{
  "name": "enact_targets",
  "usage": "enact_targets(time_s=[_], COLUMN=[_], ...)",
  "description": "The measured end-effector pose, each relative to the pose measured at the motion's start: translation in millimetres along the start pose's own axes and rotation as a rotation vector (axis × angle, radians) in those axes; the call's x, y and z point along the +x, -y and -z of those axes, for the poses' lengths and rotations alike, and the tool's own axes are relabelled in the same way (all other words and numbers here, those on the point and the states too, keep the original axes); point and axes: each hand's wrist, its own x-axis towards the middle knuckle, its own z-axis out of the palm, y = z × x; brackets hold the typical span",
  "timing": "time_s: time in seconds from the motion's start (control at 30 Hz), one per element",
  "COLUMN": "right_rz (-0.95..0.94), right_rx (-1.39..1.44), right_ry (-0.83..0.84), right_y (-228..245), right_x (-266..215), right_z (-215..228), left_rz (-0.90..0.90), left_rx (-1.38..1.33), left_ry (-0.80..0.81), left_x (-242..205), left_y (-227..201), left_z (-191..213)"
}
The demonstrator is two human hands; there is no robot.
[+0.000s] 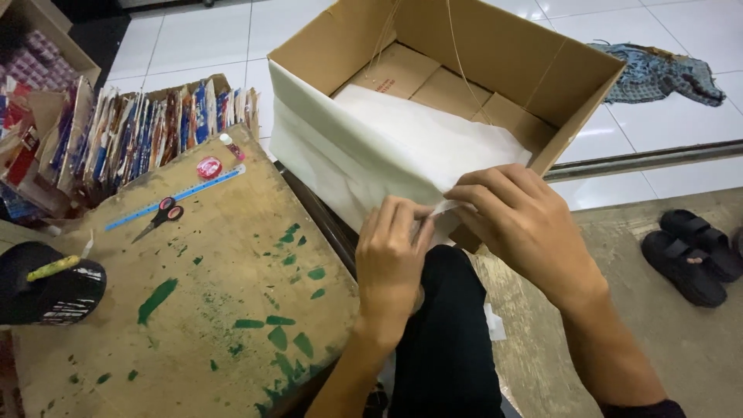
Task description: Attaching paper to a kite frame using glue and smoothing it out for a tight fit.
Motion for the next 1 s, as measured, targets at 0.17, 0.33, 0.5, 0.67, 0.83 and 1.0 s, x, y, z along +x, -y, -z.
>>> enact_targets(time_s=[0.17,0.33,0.5,0.67,0.83,1.0], right_rz=[-0.054,0.010,-0.027,-0.034,-0.158,-0.274], right_rx=[0.024,-0.059,-0.049,-0.186,-0.166,-0.269], right_ry=[0.045,-0.071,-0.085,-0.144,-0.154,-0.102], right_y=[5,5,7,9,8,10], right_x=[-5,-15,-15,-15,-14,-11], right_z=[-5,-22,-20,-25,-21,-26], left_rz=[0.023,0.056,0.004,-0.089,-0.132,-0.102], left_rx=[-0.183,-0.277,-0.214,-0.145,-0.121,-0.128], left_ry=[0.000,0.029,-0.003,-0.087,-0.114,-0.125], left_x=[4,14,17,28,37,39], left_y=[22,18,14,14,5,1], left_z=[-7,10,14,15,21,18])
